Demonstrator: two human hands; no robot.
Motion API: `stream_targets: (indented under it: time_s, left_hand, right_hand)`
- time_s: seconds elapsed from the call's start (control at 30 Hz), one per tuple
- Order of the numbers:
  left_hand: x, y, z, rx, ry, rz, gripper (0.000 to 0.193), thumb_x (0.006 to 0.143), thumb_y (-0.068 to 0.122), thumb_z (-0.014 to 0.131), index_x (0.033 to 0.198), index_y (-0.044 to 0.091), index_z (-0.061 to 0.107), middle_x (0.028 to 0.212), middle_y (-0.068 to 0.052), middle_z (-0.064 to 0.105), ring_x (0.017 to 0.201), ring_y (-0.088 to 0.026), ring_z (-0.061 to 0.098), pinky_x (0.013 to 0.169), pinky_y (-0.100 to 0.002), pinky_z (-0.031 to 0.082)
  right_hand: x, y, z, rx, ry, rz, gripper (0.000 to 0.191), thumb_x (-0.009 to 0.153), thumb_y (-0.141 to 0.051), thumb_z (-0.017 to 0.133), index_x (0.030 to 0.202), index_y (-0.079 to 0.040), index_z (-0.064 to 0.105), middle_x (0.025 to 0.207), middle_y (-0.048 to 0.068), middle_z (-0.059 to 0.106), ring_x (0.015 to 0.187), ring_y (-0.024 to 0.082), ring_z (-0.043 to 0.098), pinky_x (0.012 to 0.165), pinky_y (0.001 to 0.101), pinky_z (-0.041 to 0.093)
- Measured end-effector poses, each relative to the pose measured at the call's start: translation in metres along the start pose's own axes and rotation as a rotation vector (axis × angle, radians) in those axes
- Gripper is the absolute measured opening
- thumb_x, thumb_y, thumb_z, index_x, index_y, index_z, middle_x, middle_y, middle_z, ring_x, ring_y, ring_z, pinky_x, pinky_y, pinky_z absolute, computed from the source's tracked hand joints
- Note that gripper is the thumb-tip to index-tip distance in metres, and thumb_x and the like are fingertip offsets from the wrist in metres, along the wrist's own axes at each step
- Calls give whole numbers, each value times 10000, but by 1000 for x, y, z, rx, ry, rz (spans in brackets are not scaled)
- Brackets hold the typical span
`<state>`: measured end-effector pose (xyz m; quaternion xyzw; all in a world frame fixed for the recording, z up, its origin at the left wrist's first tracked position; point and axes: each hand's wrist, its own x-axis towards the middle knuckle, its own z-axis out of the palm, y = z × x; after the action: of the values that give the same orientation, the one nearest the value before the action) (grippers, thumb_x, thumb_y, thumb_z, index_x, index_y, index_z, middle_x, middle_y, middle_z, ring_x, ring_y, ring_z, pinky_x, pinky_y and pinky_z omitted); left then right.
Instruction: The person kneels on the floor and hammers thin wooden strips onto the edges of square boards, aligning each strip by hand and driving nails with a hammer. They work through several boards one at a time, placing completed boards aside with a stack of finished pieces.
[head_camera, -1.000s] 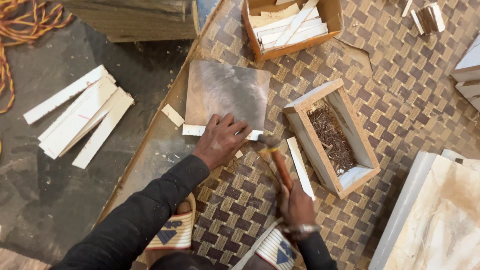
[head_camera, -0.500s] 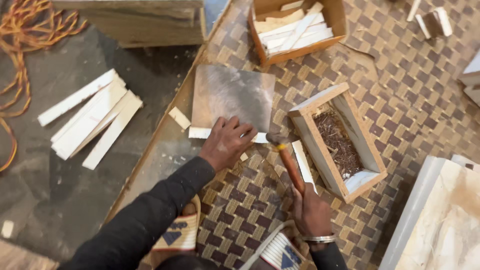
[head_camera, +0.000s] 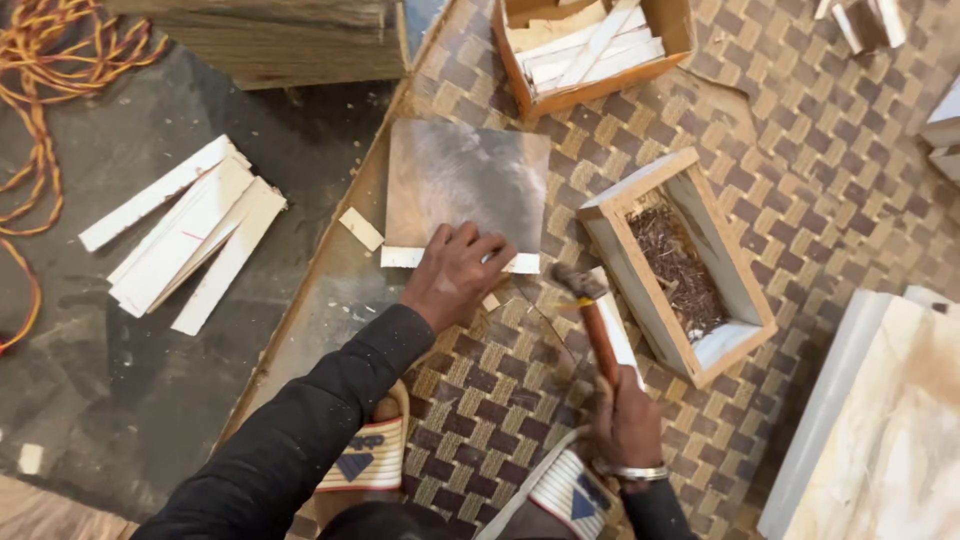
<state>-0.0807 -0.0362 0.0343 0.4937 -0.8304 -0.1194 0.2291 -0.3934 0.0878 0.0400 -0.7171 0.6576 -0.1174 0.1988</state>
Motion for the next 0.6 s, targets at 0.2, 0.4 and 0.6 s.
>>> stream_targets:
  time_s: [0.2, 0.4, 0.6]
  left_hand:
    - [-5, -4, -2, -92, 36, -85, 427, 854, 337, 800, 1077, 9, 643, 1098, -133, 618, 957, -258, 587, 854, -396, 509]
    - [-4, -5, -5, -6, -62, -25, 414, 871, 307, 780, 1102, 4, 618, 1122, -123, 576, 1023, -257, 566, 869, -401, 496]
    - [-2, -3, -6, 73, -127, 1, 408, 863, 268, 754, 1136, 5, 602, 1142, -120, 567, 1061, -264, 547, 848, -409, 456]
  right_hand:
    - [-26, -5, 22, 52, -34, 150, 243, 1007, -301, 555, 993, -61, 595, 622, 177, 635, 512, 353, 640, 470, 479, 460]
    - [-31, 6, 16, 133, -87, 214, 296, 1016, -330, 507, 980, -67, 637, 578, 75, 675, 450, 241, 673, 432, 396, 501]
    - [-15, -12, -8, -171, -156, 306, 311, 998, -366, 587, 1013, -66, 668, 709, 111, 671, 581, 257, 648, 536, 421, 519]
